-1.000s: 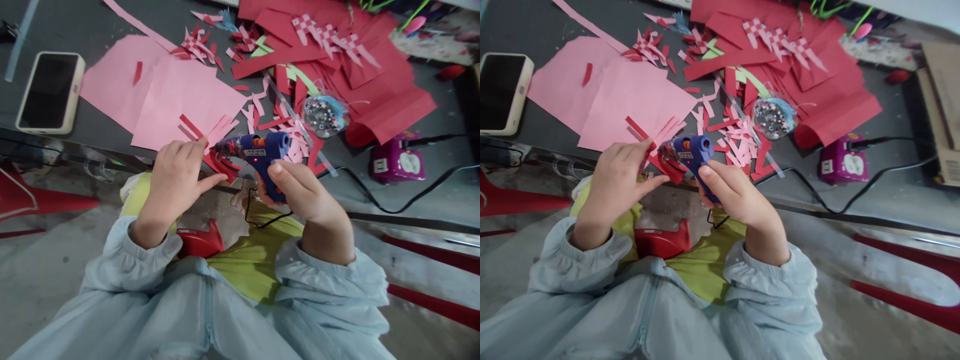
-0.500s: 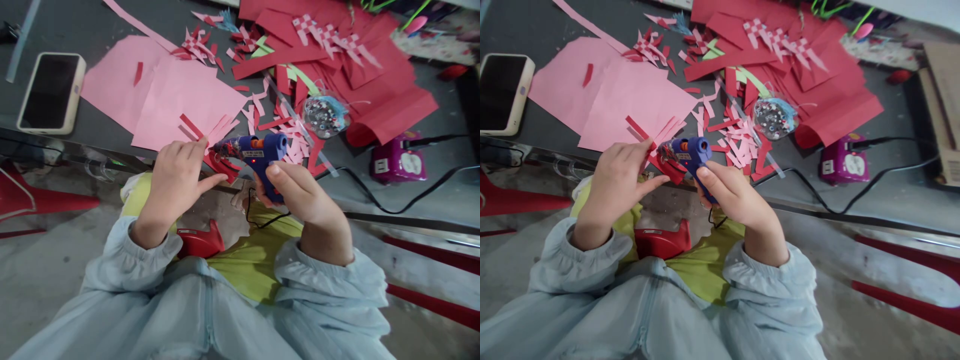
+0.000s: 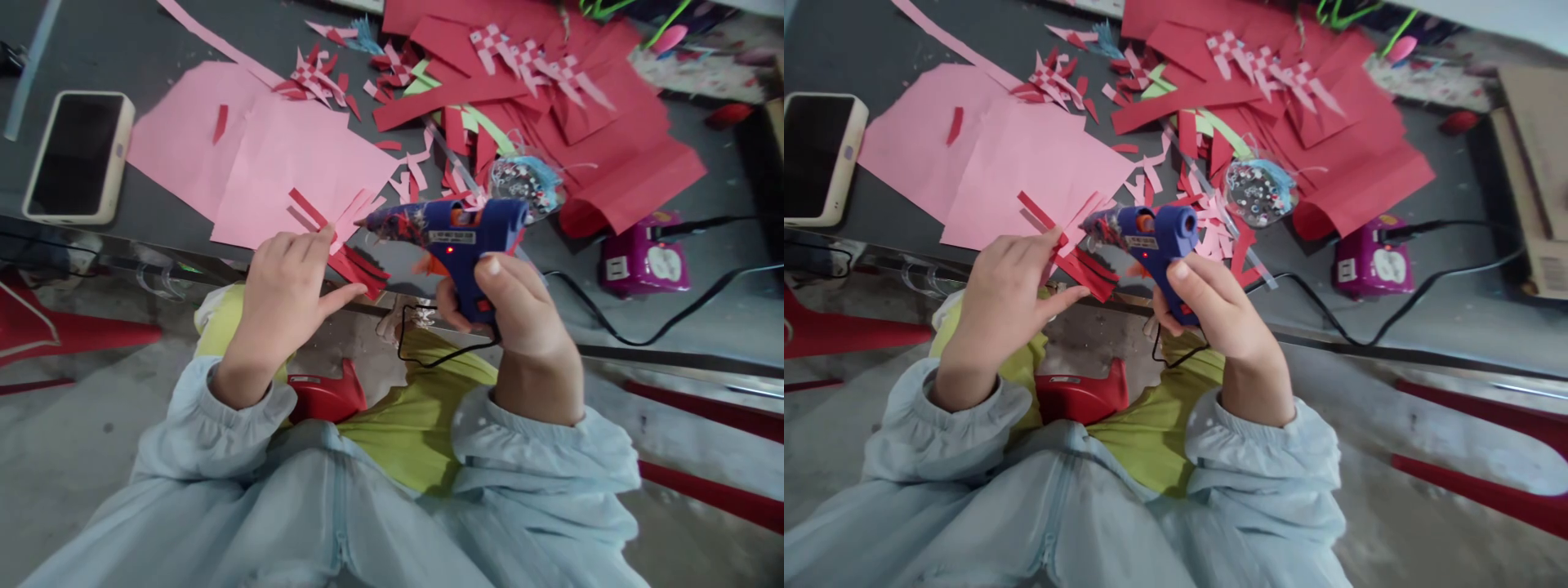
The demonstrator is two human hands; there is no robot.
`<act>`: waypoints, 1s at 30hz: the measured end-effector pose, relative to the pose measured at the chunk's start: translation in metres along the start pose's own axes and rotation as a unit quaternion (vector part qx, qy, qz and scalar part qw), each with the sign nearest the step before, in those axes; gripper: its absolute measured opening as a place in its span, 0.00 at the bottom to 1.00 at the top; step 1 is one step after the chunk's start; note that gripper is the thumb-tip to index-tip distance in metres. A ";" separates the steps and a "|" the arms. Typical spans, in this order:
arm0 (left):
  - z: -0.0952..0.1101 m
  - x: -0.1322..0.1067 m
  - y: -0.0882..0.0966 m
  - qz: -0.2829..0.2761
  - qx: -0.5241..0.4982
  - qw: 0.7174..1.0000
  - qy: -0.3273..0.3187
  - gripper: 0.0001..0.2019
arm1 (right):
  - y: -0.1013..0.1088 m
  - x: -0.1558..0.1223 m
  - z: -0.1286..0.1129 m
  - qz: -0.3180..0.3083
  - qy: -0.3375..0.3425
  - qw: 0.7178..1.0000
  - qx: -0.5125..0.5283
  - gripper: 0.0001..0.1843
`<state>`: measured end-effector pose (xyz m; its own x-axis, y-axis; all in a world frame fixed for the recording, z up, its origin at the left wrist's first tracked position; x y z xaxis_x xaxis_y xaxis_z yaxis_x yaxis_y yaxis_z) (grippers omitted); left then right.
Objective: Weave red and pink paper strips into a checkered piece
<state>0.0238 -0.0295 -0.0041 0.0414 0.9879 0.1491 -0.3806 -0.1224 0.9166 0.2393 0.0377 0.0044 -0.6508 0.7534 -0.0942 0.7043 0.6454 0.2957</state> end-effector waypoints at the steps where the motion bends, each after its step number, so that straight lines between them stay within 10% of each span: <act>1: 0.000 0.000 0.000 -0.004 0.002 1.000 0.002 0.31 | 0.001 0.000 0.001 0.006 0.010 1.000 -0.003 0.21; 5: 0.000 0.000 0.000 -0.003 0.006 1.000 0.003 0.26 | 0.007 0.001 0.006 0.086 0.087 0.986 -0.117 0.17; 10: -0.002 0.001 -0.002 0.012 -0.004 1.000 0.004 0.23 | 0.004 0.001 0.009 0.146 0.174 0.880 -0.418 0.27; 17: -0.005 0.001 -0.003 0.018 -0.015 1.000 -0.012 0.30 | -0.007 0.001 0.007 0.139 0.207 0.786 -0.566 0.30; 30: -0.005 0.003 -0.002 -0.005 0.017 1.000 -0.014 0.37 | -0.013 0.003 0.005 0.100 0.190 0.784 -0.583 0.33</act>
<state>0.0201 -0.0262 -0.0070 0.0716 0.9862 0.1495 -0.3486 -0.1157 0.9301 0.2297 0.0323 -0.0041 -0.7540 0.5897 0.2895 0.2099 -0.2012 0.9568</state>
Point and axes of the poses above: each hand's wrist, its own x-axis towards the middle knuckle, its own y-axis out of the back of the hand, z = x × y, the point moved 2 cm from there along x, towards the middle knuckle, and after that the axes turned 10 degrees about -x, right-handed, at the moved point
